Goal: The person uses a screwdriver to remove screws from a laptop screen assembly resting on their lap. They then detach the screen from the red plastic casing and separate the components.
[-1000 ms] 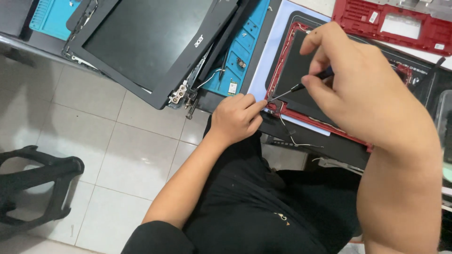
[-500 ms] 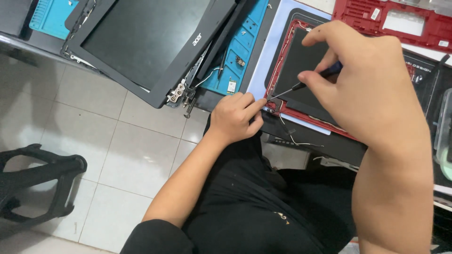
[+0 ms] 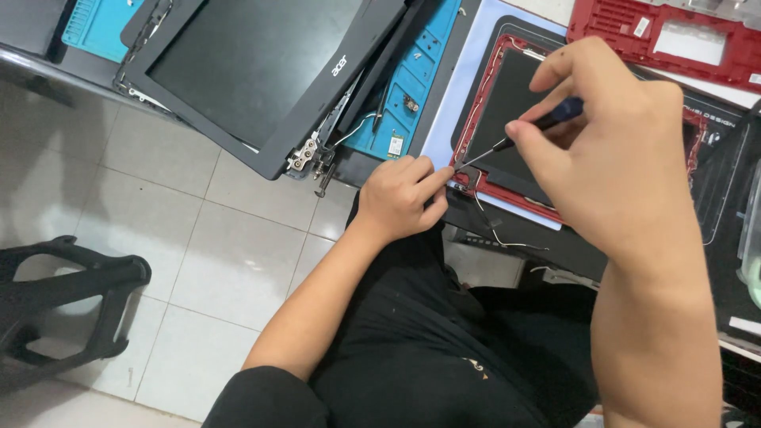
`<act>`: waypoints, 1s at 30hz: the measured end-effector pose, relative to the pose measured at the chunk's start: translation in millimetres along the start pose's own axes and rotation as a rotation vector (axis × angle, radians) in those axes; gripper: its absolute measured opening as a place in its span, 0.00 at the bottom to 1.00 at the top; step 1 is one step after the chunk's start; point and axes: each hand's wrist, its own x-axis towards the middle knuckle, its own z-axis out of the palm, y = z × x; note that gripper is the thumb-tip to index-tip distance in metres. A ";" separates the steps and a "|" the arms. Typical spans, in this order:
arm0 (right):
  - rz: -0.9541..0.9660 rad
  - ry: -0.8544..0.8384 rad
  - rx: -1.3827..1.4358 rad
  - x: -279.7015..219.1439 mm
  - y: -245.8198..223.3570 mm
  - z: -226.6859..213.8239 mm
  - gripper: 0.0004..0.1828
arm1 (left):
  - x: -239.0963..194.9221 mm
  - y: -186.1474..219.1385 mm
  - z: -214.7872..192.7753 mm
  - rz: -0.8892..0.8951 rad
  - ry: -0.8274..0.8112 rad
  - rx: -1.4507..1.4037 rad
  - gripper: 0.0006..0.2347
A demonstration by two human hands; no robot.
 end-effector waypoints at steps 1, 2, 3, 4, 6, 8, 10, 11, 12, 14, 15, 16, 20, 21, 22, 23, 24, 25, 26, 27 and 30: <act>-0.012 0.039 0.000 -0.6 -1.3 0.9 0.15 | -0.1 0.4 -0.3 -0.002 -0.004 0.002 0.11; -0.023 0.082 -0.003 -1.3 -2.4 1.1 0.16 | 1.3 0.3 0.1 0.003 -0.008 0.002 0.10; -0.021 0.087 -0.006 -1.0 -4.2 3.6 0.16 | 1.7 0.0 0.2 0.009 -0.008 0.001 0.10; 0.009 0.106 0.010 -1.5 -6.1 6.1 0.15 | 1.4 0.5 0.4 0.009 -0.009 0.001 0.10; 0.042 0.132 0.021 -5.7 -1.7 13.0 0.14 | 1.1 0.5 1.6 0.018 -0.012 -0.002 0.10; 0.086 0.156 0.037 -13.6 10.7 21.5 0.11 | 0.4 -0.2 3.5 0.007 -0.013 0.004 0.09; 0.081 0.174 0.030 -12.9 19.9 26.1 0.10 | 1.7 0.3 2.2 0.013 -0.018 0.003 0.09; 0.070 0.184 0.026 -13.0 24.6 28.2 0.10 | 2.3 0.8 1.7 0.013 -0.019 0.008 0.09; 0.078 0.192 0.021 -10.5 26.6 28.9 0.10 | 1.7 1.9 1.0 0.022 -0.024 0.001 0.09; 0.074 0.193 0.075 -4.8 31.4 28.9 0.11 | 2.7 3.3 -0.1 0.021 -0.031 0.003 0.11; 0.082 0.206 0.068 -8.6 32.9 23.9 0.11 | 3.6 3.9 -1.4 0.036 -0.035 -0.005 0.11; 0.121 0.200 0.158 -12.8 35.0 18.9 0.10 | 4.0 4.8 -1.5 0.026 -0.039 -0.002 0.11; 0.261 0.283 0.569 -63.7 74.1 6.0 0.05 | 0.7 4.1 -1.0 0.006 -0.050 0.005 0.13; 0.264 0.281 0.568 -80.8 85.4 0.6 0.05 | 0.6 5.4 -1.0 0.004 -0.051 0.002 0.13; 0.330 0.437 0.734 -97.3 96.7 -3.9 0.04 | 0.5 6.0 -1.7 0.007 -0.047 0.010 0.13; 0.397 0.595 0.897 -113.8 108.1 -8.5 0.06 | 0.6 6.7 -2.3 0.010 -0.043 0.017 0.13; 0.399 0.596 0.898 -139.8 132.5 -4.0 0.06 | 0.4 6.4 -2.1 0.011 -0.045 0.016 0.13; 0.461 0.745 0.960 -166.2 157.2 0.3 0.07 | 0.4 6.4 -1.5 0.018 -0.045 0.023 0.13; 0.519 0.897 1.020 -192.8 181.8 4.6 0.08 | 0.3 6.8 -1.0 0.024 -0.046 0.030 0.14; 0.522 0.898 1.021 -206.6 197.8 8.2 0.08 | 0.6 6.9 -1.3 0.024 -0.049 0.030 0.14; 0.620 1.034 0.766 -242.3 239.6 20.0 0.12 | 0.2 7.7 -1.8 0.041 -0.066 0.046 0.13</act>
